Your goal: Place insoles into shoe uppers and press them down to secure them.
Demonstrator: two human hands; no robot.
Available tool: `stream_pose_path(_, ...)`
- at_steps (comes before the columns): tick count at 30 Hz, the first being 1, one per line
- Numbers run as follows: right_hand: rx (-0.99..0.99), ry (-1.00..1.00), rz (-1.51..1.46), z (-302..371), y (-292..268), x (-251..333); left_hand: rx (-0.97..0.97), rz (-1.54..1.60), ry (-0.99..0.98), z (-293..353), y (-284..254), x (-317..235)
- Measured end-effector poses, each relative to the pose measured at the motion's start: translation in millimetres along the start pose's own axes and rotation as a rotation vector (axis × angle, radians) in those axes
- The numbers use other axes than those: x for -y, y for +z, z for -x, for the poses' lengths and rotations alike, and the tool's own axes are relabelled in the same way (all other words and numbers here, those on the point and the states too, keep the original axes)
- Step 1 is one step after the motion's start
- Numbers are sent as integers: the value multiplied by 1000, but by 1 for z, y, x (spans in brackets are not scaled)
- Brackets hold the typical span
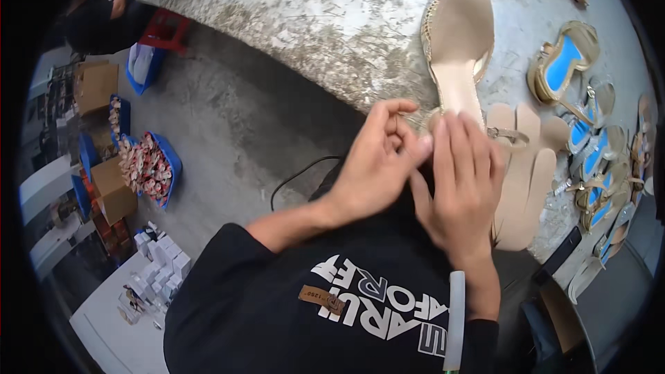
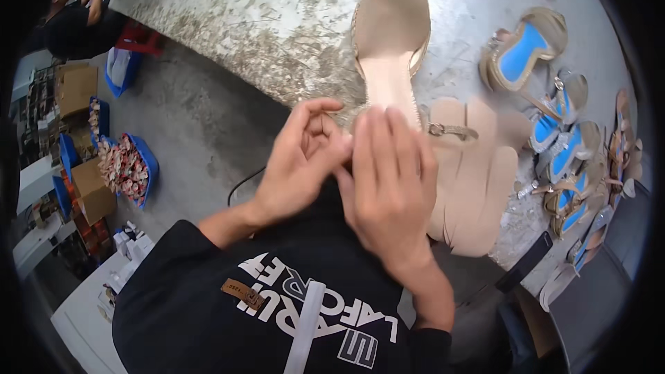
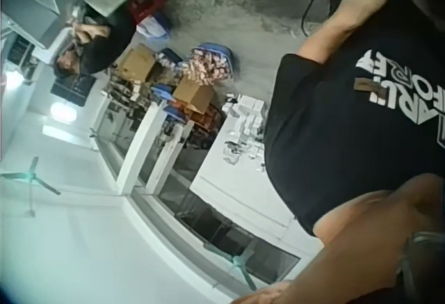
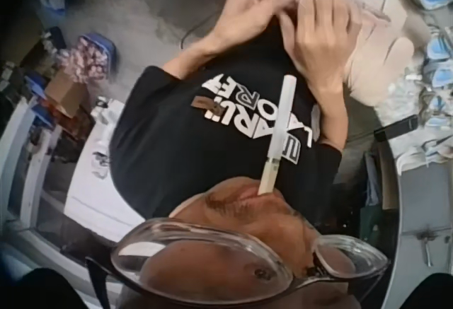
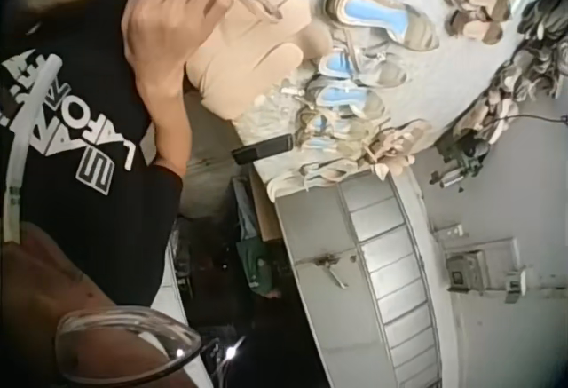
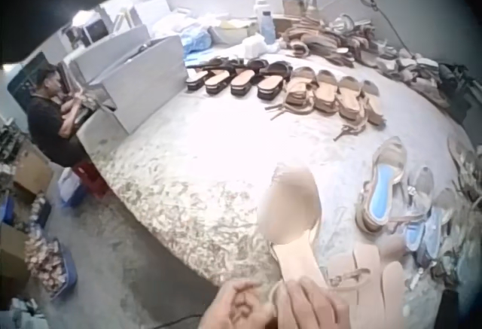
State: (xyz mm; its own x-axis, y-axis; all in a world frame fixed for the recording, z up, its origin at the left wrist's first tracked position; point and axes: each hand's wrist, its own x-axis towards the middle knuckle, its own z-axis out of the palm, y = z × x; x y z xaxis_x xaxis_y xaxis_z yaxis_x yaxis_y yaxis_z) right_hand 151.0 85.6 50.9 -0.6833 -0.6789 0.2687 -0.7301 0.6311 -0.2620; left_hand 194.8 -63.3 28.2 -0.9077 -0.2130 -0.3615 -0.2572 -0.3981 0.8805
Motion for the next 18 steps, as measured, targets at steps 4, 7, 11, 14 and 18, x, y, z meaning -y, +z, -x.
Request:
stream_pose_path(4, 29, 26, 46, 2, 16, -23, -162, -781, 525, -106, -28, -20)
stream_pose_path(7, 80, 85, 3, -16, 22, -14, 150, -1055, 1034, -176, -20, -22)
stream_pose_path(11, 154, 243, -53, -26, 26, -15, 576, -1073, 1179, -191, -3, -36)
stream_pose_path(14, 109, 302, -5, -36, 34, -11, 540, -927, 1056, -207, -14, -17)
stream_pose_path(18, 59, 374, -56, -55, 37, -29, 725, -1039, 1002, -206, -29, -43)
